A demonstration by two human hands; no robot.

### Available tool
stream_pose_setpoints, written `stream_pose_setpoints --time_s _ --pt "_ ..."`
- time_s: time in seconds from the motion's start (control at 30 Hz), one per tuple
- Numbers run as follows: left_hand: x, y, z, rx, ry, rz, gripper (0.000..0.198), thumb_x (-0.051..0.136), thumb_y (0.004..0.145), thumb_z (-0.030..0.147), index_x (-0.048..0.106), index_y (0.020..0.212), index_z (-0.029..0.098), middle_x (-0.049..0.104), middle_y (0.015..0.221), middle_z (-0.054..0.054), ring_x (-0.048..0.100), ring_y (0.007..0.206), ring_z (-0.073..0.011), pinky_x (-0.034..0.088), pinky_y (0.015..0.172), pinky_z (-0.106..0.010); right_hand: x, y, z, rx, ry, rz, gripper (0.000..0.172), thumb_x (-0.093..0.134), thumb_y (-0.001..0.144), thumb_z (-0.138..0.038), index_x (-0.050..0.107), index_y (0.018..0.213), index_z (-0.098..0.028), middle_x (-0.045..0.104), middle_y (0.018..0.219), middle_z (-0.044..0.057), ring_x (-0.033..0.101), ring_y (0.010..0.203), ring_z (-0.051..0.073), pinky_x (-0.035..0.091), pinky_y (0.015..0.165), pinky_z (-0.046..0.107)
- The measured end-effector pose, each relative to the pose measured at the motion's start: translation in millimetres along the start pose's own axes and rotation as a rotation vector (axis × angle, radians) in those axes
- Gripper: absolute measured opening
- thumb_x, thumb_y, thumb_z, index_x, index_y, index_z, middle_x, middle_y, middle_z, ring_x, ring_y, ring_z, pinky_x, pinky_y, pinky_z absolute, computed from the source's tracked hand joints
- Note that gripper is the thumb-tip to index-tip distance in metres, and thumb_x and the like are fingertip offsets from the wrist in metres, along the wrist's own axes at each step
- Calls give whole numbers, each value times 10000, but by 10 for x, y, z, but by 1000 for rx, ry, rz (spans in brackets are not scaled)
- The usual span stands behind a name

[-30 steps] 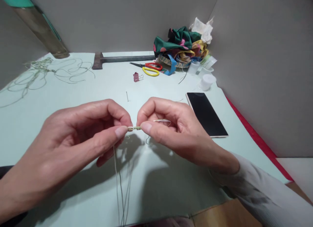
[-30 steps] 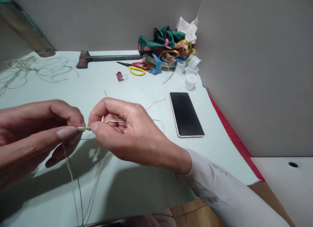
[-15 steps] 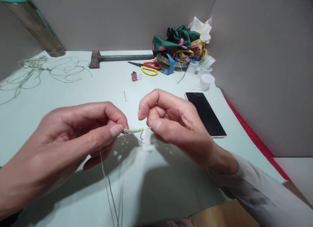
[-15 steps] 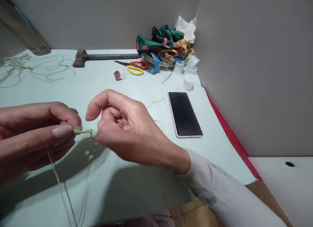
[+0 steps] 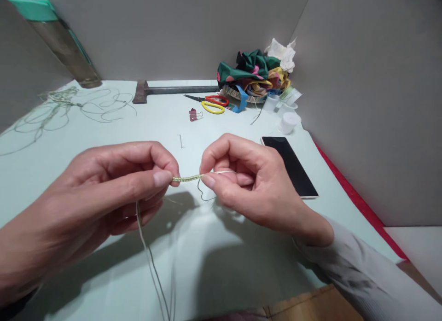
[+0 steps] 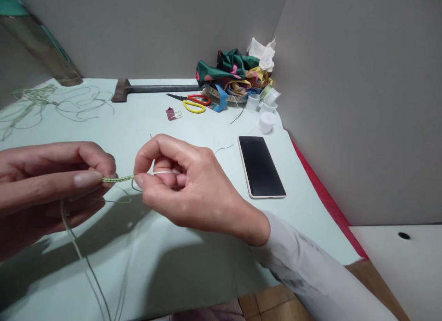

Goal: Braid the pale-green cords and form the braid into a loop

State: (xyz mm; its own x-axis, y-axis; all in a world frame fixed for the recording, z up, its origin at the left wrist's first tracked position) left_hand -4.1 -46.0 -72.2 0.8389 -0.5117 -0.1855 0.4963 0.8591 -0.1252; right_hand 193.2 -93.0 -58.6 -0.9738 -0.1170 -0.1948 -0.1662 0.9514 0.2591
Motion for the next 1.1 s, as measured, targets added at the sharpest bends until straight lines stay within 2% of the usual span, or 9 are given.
stream_pose_setpoints --time_s 0.1,0.17,0.3,0.37,0.53,0.63,0.73,0.93,1.1 --pt "20 20 53 91 29 12 206 719 921 406 760 825 228 498 523 9 430 403 -104 336 305 -190 -2 17 10 3 -6 16 80 698 890 -197 640 836 -204 405 629 -76 269 530 64 250 502 245" --pt "36 14 132 228 153 54 125 712 928 357 758 866 258 538 529 22 470 405 -103 367 326 -184 -6 30 24 19 21 22 90 703 882 -210 634 824 -204 410 628 -72 276 532 67 251 498 244" --pt "86 -90 317 553 541 248 39 747 876 334 749 914 326 688 695 43 590 534 -111 423 414 -189 -11 55 56 55 72 22 106 713 864 -212 625 805 -200 438 633 -66 321 542 69 273 503 235" --pt "123 -131 358 615 650 304 55 694 908 324 744 885 318 701 733 47 598 575 -109 418 446 -215 -2 66 65 61 98 7 110 717 856 -206 623 799 -195 448 634 -64 355 555 71 286 510 229" --pt "185 -143 393 685 693 297 145 639 950 265 725 835 286 648 734 20 579 660 -125 408 540 -286 31 80 68 98 217 -35 121 714 834 -156 610 775 -175 482 635 -64 397 568 62 307 518 212" --pt "164 -140 376 725 678 296 119 640 959 232 722 897 291 678 890 -5 617 785 -144 435 611 -305 41 70 68 128 271 -52 123 719 826 -155 611 770 -172 472 630 -74 372 553 55 310 513 208" --pt "165 -129 327 733 708 229 123 639 960 194 715 950 289 686 980 -16 625 807 -151 471 631 -303 50 50 83 156 333 -68 115 715 832 -153 612 785 -173 452 613 -91 337 519 44 297 494 206" --pt "198 -108 281 692 742 150 98 601 974 219 684 937 256 665 856 -12 581 705 -136 442 539 -258 95 4 161 216 463 -122 87 676 876 -117 629 831 -174 439 648 -90 323 546 37 288 495 171" --pt "181 -81 346 642 709 234 140 624 951 287 697 832 270 672 779 26 583 648 -114 417 556 -253 160 -25 206 283 625 -181 74 636 904 -114 627 855 -169 401 653 -89 278 536 32 252 474 154"
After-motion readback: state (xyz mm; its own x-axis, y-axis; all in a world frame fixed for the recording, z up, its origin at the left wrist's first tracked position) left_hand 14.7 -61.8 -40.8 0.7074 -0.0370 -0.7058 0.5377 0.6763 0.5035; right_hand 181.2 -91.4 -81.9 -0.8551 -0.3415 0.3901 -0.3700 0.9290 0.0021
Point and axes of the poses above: each hand's wrist, its own y-axis towards the middle knuckle, its own x-axis out of the palm, z = x × y, the point moved 5 cm from there along y, towards the middle knuckle
